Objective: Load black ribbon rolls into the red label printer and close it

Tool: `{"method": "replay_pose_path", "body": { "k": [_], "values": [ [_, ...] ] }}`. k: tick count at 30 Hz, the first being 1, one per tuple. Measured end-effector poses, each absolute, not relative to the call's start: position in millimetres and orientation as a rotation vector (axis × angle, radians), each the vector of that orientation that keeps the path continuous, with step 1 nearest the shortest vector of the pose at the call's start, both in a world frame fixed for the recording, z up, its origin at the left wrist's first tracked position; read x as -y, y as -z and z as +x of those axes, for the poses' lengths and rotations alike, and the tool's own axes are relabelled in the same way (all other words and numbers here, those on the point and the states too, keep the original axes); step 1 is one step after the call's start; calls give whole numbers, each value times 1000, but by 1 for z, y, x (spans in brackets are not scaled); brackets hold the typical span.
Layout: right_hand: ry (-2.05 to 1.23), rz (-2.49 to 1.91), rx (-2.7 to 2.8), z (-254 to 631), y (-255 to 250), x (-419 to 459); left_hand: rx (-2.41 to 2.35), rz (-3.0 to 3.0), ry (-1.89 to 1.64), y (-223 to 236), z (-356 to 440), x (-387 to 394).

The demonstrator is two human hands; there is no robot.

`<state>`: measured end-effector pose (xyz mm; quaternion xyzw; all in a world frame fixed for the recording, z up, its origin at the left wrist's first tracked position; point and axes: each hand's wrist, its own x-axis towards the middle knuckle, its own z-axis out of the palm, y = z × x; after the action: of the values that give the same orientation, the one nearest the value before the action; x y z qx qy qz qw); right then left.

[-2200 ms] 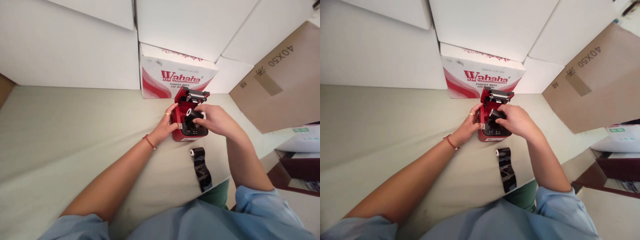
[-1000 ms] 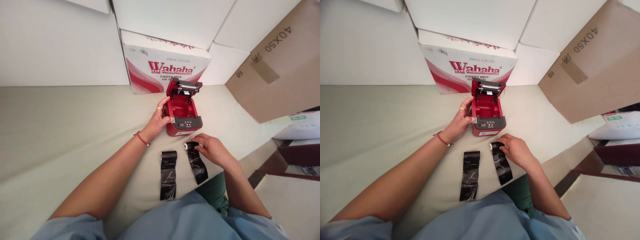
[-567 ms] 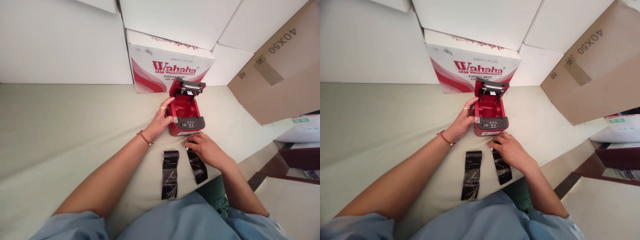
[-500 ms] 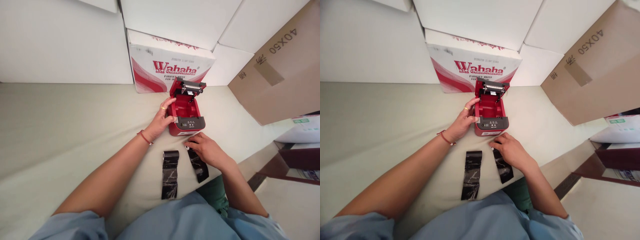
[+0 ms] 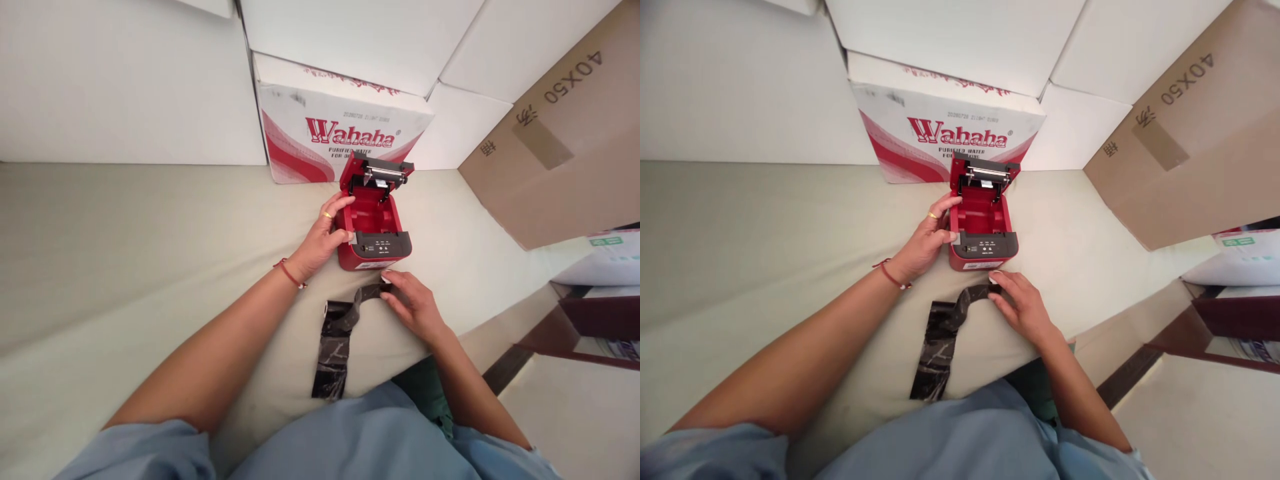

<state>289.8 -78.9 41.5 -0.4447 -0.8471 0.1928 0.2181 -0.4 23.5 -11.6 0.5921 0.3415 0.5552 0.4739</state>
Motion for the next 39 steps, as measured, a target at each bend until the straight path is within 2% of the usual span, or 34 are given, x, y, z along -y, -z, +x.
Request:
{"method": "replay_pose_path", "body": {
  "k": [6,11,14,17,21,24,33,39],
  "values": [
    [-523,-1168,2239,294,-29,94,-824,1406,-1375,12,2,-24],
    [-548,-1356,2118,287,-22,97,-822,1382,-1368,11,1,-23],
    [-645,-1384,2110,284,-43,96,-829,1383,-1356,9,2,-23],
    [-732,-1251,2217,282,-93,88,-788,1320,-1349,8,5,-23],
    [-427,-1096,2275,270,-161,53,-723,1264,-1396,6,10,-23],
    [-187,-1198,2403,245,-183,13,-725,1251,-1391,2,11,-22],
    [301,-1803,2867,162,-170,-46,-752,1248,-1439,8,13,-24],
    [260,-1783,2958,157,-161,-62,-764,1341,-1518,17,14,-30]
  ]
}}
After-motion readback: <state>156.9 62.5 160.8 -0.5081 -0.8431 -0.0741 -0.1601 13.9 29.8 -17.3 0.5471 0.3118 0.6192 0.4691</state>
